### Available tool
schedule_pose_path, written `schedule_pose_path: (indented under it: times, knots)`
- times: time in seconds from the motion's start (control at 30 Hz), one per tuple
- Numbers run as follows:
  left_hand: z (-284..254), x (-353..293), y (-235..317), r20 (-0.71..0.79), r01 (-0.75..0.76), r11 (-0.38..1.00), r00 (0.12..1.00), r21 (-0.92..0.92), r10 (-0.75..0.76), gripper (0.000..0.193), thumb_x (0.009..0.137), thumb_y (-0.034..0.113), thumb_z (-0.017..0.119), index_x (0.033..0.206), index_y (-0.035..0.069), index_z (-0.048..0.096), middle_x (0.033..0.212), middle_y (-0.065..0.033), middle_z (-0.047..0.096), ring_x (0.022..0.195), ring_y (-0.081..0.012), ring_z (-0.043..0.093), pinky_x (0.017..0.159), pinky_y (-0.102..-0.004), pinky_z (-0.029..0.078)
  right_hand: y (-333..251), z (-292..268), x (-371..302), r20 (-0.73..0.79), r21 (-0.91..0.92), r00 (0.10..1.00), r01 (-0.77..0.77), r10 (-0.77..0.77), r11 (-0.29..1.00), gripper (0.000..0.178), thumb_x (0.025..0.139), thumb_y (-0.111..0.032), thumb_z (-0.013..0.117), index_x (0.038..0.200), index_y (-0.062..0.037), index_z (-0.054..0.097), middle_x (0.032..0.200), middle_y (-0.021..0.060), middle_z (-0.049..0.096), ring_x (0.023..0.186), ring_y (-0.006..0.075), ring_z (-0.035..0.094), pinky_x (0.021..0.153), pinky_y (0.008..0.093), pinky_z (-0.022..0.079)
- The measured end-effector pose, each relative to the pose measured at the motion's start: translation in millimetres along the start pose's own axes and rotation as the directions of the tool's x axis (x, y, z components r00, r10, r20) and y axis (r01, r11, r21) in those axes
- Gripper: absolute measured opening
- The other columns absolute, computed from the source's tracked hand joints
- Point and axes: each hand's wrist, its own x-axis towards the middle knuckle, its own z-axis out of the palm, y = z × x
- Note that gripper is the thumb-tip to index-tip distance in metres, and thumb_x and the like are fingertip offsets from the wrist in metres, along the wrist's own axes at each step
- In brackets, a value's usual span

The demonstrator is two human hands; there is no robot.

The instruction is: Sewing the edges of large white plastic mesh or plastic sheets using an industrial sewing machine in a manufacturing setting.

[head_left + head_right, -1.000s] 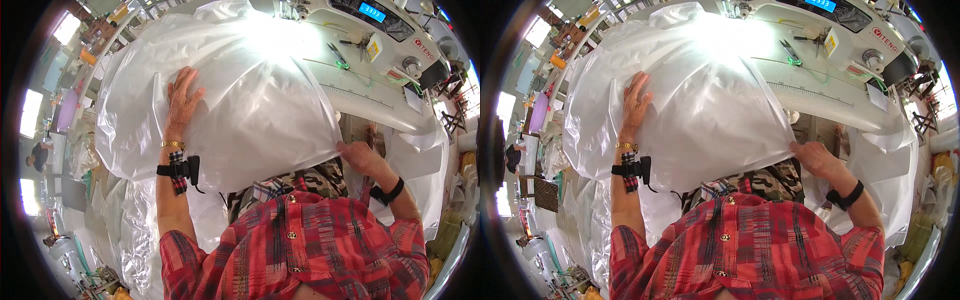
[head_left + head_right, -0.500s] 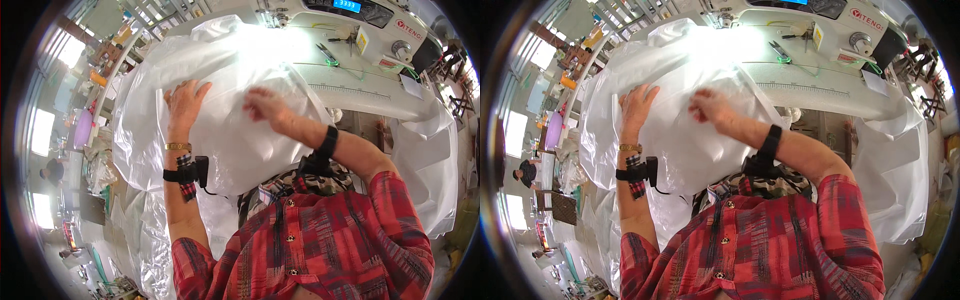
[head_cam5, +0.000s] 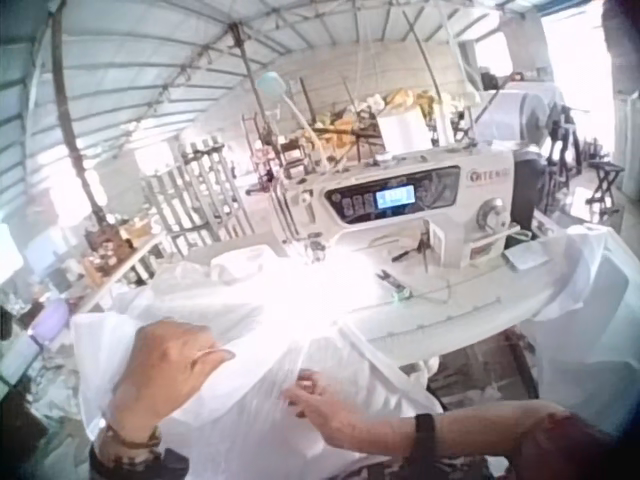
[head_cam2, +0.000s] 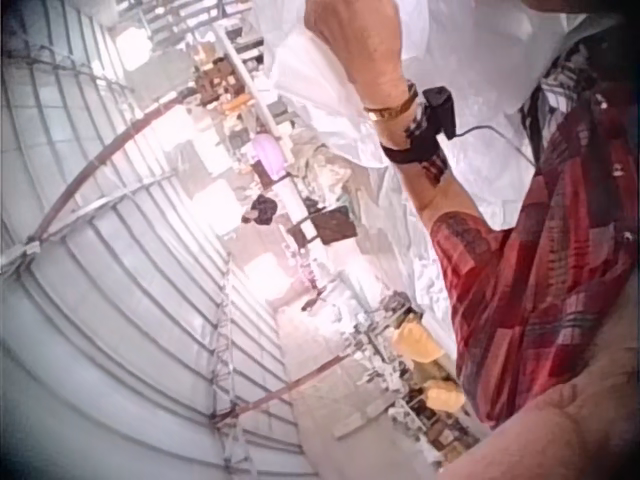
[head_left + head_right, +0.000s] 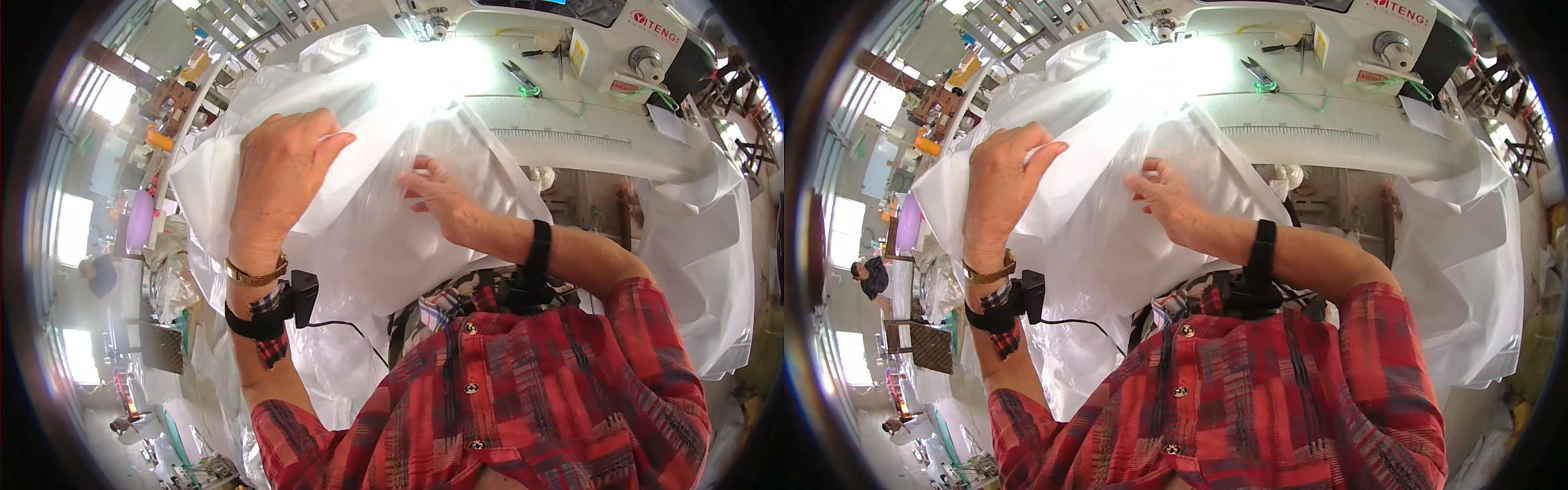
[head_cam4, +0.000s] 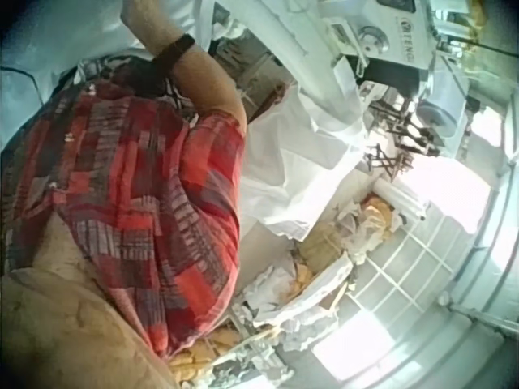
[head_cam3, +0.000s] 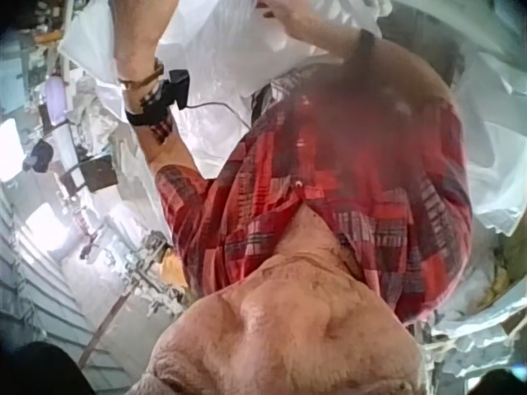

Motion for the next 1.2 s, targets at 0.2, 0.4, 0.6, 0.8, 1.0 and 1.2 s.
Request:
schedule_pose_path:
  times: [0.2,0.4,0.6,0.8,1.0,1.2]
  knots:
    - [-10.3,-20.9,31.9,0.111,-0.050,0.991,0.993,0.121,0.036,0.023,0.085,0.020,0.070,0.077,0.004,0.055,0.069,-0.0135,0.058,0.068,-0.0347,0.058,0.061,-0.0444,0.044,2.4,-5.8,-45.4,0.450,-0.046,0.890,0.107,-0.076,0.993,0.016,0.094,-0.020,0.066,0.101,-0.0054,0.066,0.097,0.0004,0.066,0.094,0.0086,0.058,0.083,0.0274,0.046]
    - [16.7,-55.5,40.4,0.198,0.168,0.982,0.969,-0.087,-0.148,0.019,0.086,0.016,0.069,0.081,0.002,0.058,0.068,-0.0154,0.059,0.058,-0.0333,0.056,0.055,-0.0415,0.043,-41.6,-16.4,-96.9,0.741,-0.191,0.671,0.237,-0.019,0.953,0.018,0.095,-0.017,0.065,0.087,-0.0008,0.067,0.079,-0.0015,0.064,0.079,0.0044,0.054,0.075,0.0253,0.046]
    - [57.1,-94.4,26.2,0.385,0.599,0.629,0.800,-0.495,-0.460,0.023,0.080,0.013,0.074,0.094,0.001,0.061,0.067,-0.0105,0.058,0.059,-0.0240,0.056,0.055,-0.0364,0.044,-11.4,-41.2,-79.2,0.585,-0.183,0.782,-0.132,0.215,0.974,0.019,0.095,-0.017,0.064,0.085,-0.0006,0.065,0.085,0.0067,0.069,0.083,0.0130,0.066,0.079,0.0288,0.052]
    - [64.9,-114.9,67.2,-0.310,0.071,0.962,0.938,-0.265,-0.155,0.035,0.085,0.020,0.071,0.114,0.005,0.058,0.101,-0.0124,0.062,0.082,-0.0307,0.062,0.069,-0.0405,0.051,2.7,-60.4,-74.5,0.449,0.109,0.893,-0.084,0.026,0.991,0.006,0.098,-0.011,0.057,0.102,-0.0059,0.058,0.093,0.0110,0.069,0.085,0.0177,0.067,0.081,0.0313,0.054]
    - [115.0,-156.1,89.7,0.263,0.337,0.731,0.939,-0.594,-0.219,0.027,0.094,0.019,0.060,0.113,0.000,0.057,0.106,-0.0182,0.063,0.091,-0.0407,0.062,0.084,-0.0429,0.050,-4.8,-62.3,-82.7,0.387,-0.057,0.914,0.156,-0.122,0.986,0.029,0.101,-0.011,0.051,0.127,-0.0072,0.041,0.090,0.0105,0.065,0.078,0.0171,0.065,0.074,0.0297,0.054]
    - [103.8,-235.4,28.4,0.503,0.458,0.881,0.793,-0.120,-0.344,0.043,0.094,0.032,0.058,0.123,0.000,0.057,0.120,-0.0204,0.061,0.108,-0.0389,0.059,0.095,-0.0429,0.047,-17.6,-60.8,-87.7,0.355,-0.128,0.927,0.177,-0.121,0.976,0.052,0.101,-0.015,0.052,0.146,-0.0094,0.027,0.079,0.0057,0.058,0.063,0.0129,0.058,0.060,0.0296,0.052]
